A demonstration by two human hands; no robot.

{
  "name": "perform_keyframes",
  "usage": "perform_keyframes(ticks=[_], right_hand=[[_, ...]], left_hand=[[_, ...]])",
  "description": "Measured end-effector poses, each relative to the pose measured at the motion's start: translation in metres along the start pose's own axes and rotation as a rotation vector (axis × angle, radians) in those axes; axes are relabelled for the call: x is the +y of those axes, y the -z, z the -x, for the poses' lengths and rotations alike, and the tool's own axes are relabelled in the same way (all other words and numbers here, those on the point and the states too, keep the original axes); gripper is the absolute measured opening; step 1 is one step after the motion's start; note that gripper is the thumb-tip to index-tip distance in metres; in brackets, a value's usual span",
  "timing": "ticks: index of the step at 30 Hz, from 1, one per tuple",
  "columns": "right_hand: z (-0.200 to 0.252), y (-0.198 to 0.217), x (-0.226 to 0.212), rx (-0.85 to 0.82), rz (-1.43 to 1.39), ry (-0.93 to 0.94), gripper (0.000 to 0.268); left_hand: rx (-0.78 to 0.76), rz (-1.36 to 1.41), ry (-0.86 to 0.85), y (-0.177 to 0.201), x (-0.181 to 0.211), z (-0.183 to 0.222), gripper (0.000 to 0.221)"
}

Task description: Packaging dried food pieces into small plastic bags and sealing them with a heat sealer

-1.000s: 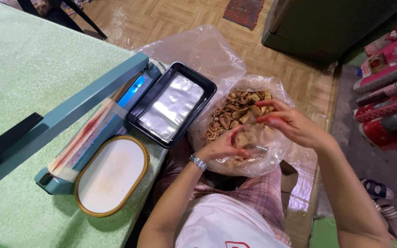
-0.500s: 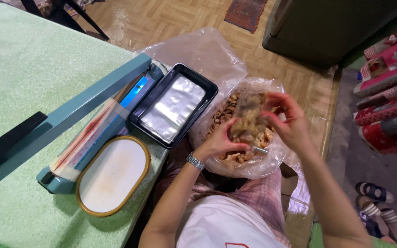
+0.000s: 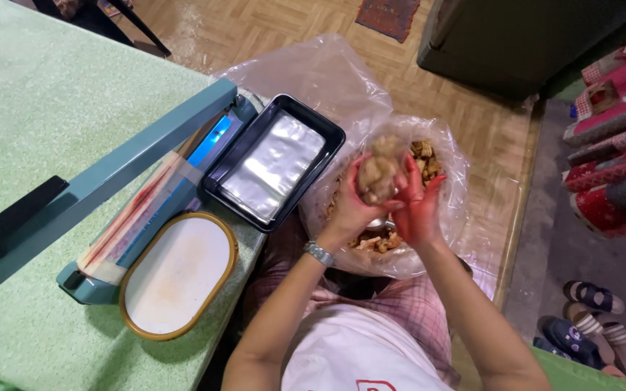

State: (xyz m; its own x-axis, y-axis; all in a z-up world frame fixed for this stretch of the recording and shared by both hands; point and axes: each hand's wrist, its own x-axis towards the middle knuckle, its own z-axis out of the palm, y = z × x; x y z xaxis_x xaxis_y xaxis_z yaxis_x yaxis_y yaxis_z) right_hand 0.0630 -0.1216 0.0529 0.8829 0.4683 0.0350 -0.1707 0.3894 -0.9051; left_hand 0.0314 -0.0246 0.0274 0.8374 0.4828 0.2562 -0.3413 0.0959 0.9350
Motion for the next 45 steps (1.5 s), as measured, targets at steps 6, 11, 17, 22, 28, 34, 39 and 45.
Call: perform_keyframes(ticks=[6, 11, 17, 22, 28, 34, 39, 45], right_hand=[[-0.025, 0.049, 0.043, 0.104, 0.404, -0.153, 0.033], [-0.073, 0.105, 0.154, -0.2, 1.455, -0.374, 0.041], [-0.075, 0.227, 0.307, -0.159, 1.415, -0.037, 0.032], [-0.047, 0.146, 0.241, -0.322, 0.728, 0.092, 0.034], [-0.052, 0.135, 0.218, -0.404, 0.026, 0.098, 0.039], [-0.049, 0.217, 0.206, -0.209, 0.815, -0.357, 0.031], [-0.04, 0.175, 0.057, -0.141, 0.778, -0.272, 0.034], [-0.037, 0.092, -0.106, -0.444, 0.869, 0.007, 0.02]], left_hand=[[-0.026, -0.062, -0.181, 0.035, -0.025, 0.002, 0.088], [-0.049, -0.154, -0.083, 0.052, -0.05, 0.012, 0.088], [-0.007, -0.2, -0.022, 0.057, -0.067, 0.026, 0.082], [-0.068, 0.343, 0.188, 0.058, -0.118, 0.039, 0.088], [-0.092, 0.587, 0.458, 0.064, -0.116, 0.043, 0.064], [-0.152, 0.615, 0.519, 0.059, -0.076, 0.037, 0.082], [-0.222, 0.236, 0.152, 0.063, -0.088, 0.036, 0.075], [-0.243, 0.049, 0.059, 0.071, -0.094, 0.035, 0.075]])
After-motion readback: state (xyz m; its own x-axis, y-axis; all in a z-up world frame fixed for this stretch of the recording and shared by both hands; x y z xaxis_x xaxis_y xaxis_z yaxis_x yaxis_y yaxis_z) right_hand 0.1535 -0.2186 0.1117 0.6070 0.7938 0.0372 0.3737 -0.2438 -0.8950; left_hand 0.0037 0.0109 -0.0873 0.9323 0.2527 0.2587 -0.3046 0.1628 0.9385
